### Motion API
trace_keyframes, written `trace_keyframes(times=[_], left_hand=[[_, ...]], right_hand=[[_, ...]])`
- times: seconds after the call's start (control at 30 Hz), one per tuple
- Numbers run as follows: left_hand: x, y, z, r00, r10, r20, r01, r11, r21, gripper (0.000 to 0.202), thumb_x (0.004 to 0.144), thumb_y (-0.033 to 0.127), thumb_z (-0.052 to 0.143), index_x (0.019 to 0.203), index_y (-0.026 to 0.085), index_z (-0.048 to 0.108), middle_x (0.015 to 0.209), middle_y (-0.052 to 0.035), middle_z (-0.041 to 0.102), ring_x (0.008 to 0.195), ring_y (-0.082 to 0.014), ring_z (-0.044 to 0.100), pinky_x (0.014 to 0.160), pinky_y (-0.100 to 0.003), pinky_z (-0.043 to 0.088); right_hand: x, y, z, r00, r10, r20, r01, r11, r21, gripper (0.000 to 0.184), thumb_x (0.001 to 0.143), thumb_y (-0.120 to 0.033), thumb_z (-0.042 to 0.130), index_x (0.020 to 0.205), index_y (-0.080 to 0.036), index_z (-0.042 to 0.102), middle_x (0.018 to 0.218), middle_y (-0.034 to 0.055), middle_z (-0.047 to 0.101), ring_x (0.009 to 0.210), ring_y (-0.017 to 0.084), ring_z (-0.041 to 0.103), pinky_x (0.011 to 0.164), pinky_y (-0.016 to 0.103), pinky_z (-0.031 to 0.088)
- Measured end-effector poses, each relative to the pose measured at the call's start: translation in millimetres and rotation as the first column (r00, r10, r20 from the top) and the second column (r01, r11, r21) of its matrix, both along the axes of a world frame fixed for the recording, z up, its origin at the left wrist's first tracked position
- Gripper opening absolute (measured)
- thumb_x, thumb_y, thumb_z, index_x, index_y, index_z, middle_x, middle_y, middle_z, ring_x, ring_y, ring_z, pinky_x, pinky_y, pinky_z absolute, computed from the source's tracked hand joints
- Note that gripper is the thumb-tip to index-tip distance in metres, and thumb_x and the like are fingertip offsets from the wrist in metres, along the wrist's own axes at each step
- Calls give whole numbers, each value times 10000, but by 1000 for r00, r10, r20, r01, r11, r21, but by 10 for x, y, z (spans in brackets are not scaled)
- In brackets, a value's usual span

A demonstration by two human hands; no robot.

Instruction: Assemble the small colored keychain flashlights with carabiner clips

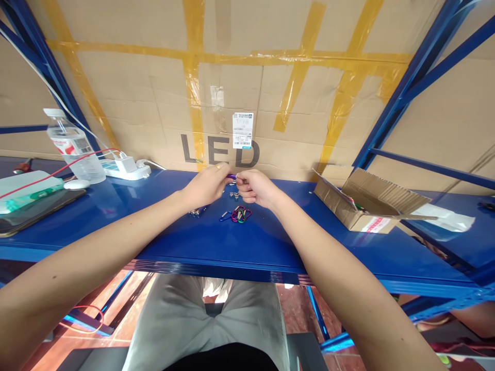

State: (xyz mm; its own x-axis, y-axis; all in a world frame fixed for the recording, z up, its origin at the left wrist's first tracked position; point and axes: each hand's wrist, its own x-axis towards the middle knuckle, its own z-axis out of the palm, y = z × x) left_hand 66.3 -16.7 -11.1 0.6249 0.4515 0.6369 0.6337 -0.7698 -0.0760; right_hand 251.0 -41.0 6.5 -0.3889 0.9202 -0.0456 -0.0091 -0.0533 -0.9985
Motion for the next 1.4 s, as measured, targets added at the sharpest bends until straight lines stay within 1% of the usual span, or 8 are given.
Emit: trace_keyframes(times=[0.23, 0.47, 0.7, 0.8, 1.0, 1.17, 1.27, 1.4], left_hand=[[-6, -1, 7, 995, 23, -95, -9, 988, 152, 252, 874, -1, 361, 894, 179, 536, 944, -107, 615, 879, -222, 582, 766, -343, 476], [-22, 28, 39, 983, 8, -182, 27, 982, 186, 368, 810, -61, 338, 970, 180, 565, 1031, -110, 635, 975, -234, 571, 888, -383, 461], [23, -25, 17, 997, -27, 71, 25, 999, 28, 227, 968, 186, 428, 1129, 134, 580, 1288, -179, 568, 1201, -277, 565, 1024, -447, 481], [17, 17, -3, 994, -42, 99, 46, 998, -36, 258, 1008, 235, 372, 1072, 140, 603, 1378, -174, 521, 1223, -256, 574, 1017, -419, 494], [-33, 1, 43, 998, 57, 3, -57, 993, -103, 191, 993, 222, 394, 1029, 177, 576, 869, -92, 660, 818, -242, 649, 716, -359, 498], [-31, -22, 40, 1000, -8, 22, 10, 998, -70, 155, 964, 158, 391, 952, 194, 542, 850, -73, 625, 818, -223, 609, 688, -333, 459], [-12, -31, 37, 995, -71, 73, 74, 996, -49, 131, 965, 178, 413, 967, 192, 544, 951, -90, 614, 938, -230, 598, 788, -360, 492], [35, -34, 28, 978, -56, 200, 72, 995, -74, 187, 1001, 229, 392, 1033, 169, 566, 1271, -152, 530, 1085, -227, 582, 937, -399, 505]], right_hand=[[8, 30, 38, 990, 54, -127, -81, 972, -220, 214, 839, -154, 435, 700, -244, 300, 467, -103, 208, 404, 72, 45, 264, 150, 162], [19, 42, 45, 975, 91, -201, -150, 942, -300, 220, 794, -113, 449, 705, -244, 296, 476, -106, 183, 405, 72, 33, 265, 138, 161], [4, 57, 8, 980, 51, -192, -85, 981, -174, 223, 830, -141, 458, 684, -232, 317, 499, -93, 187, 412, 77, 117, 314, 159, 207], [-9, 58, -24, 995, 3, -104, -11, 997, -76, 234, 828, -154, 476, 665, -230, 326, 495, -85, 203, 412, 79, 150, 331, 178, 210], [-38, 46, -71, 999, -27, -47, 29, 999, 40, 236, 806, -167, 510, 648, -228, 344, 494, -82, 219, 417, 78, 176, 353, 197, 209], [-40, 36, -68, 999, -29, -44, 31, 999, 43, 236, 791, -166, 507, 644, -231, 334, 497, -83, 211, 420, 77, 165, 355, 202, 197], [-42, 31, -55, 997, -20, -69, 21, 1000, 19, 232, 797, -170, 498, 653, -234, 327, 498, -87, 198, 422, 79, 155, 351, 198, 194], [-48, 31, -46, 995, -40, -96, 46, 997, 59, 231, 785, -162, 500, 652, -235, 326, 496, -85, 205, 417, 81, 172, 352, 199, 216]])
